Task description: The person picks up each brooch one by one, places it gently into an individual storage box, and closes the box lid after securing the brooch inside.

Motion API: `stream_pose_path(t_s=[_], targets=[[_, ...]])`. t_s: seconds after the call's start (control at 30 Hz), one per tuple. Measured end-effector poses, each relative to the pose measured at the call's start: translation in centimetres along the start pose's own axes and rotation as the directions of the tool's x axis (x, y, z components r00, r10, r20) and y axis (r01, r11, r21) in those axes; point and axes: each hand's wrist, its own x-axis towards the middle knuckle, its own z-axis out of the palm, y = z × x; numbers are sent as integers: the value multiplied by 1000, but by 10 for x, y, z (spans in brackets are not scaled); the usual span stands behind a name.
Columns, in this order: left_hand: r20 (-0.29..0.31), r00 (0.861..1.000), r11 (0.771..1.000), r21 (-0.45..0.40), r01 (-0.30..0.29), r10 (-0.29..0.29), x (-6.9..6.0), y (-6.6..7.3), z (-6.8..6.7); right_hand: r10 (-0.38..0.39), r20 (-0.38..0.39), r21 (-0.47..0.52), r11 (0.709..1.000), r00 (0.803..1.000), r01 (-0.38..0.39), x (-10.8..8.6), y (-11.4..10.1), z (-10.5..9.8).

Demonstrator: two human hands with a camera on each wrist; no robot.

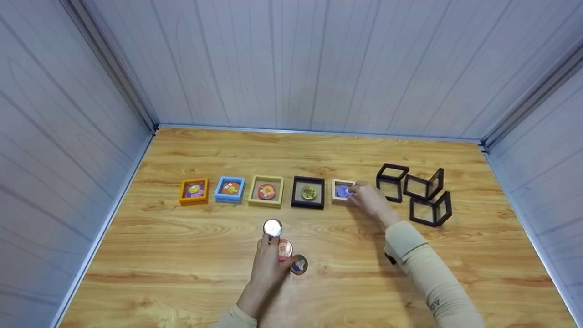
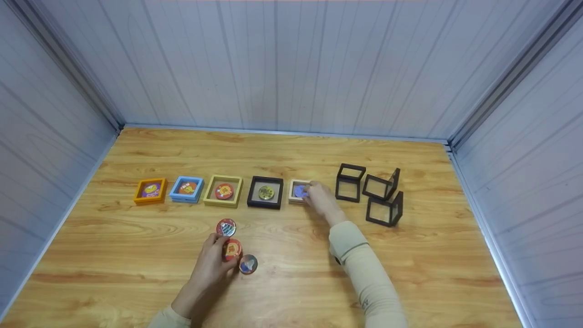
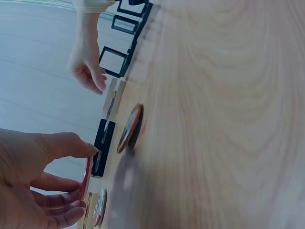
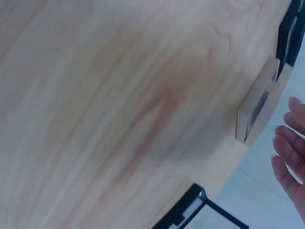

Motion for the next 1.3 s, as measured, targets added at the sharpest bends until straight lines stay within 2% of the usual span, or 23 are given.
stream_pose_path(t_s=[0.17, 0.27, 0.37, 0.57, 0.63, 0.8, 0.93, 1.17, 1.3], targets=[[3, 1000, 999, -34, -10, 10, -3, 4, 0, 30, -38, -14, 999, 999, -30, -1, 9, -13], [-10, 1000, 998, -51, -23, 23, -5, 7, 0, 63, -65, -70, 995, 996, -67, -2, 16, -21], [-16, 1000, 997, -76, -17, 16, -6, 9, 0, 112, -92, -94, 988, 989, -120, -4, 24, -29], [-36, 999, 993, -121, -12, 8, -9, 12, 0, 134, -205, -108, 981, 970, -158, -7, 44, -42], [-45, 999, 990, -137, -20, 14, -10, 13, 0, 161, -220, -108, 976, 962, -188, -8, 52, -45], [-52, 998, 986, -161, -36, 28, -12, 13, 1, 271, -174, -107, 951, 947, -291, -9, 65, -52], [-61, 997, 982, -180, -48, 37, -14, 13, 2, 330, -128, -127, 930, 935, -346, -10, 72, -54], [-60, 997, 973, -222, -59, 47, -19, 13, 5, 387, -87, -166, 903, 918, -397, -14, 80, -54], [-55, 997, 973, -224, -63, 52, -21, 13, 7, 399, -86, -169, 897, 913, -408, -15, 83, -55]])
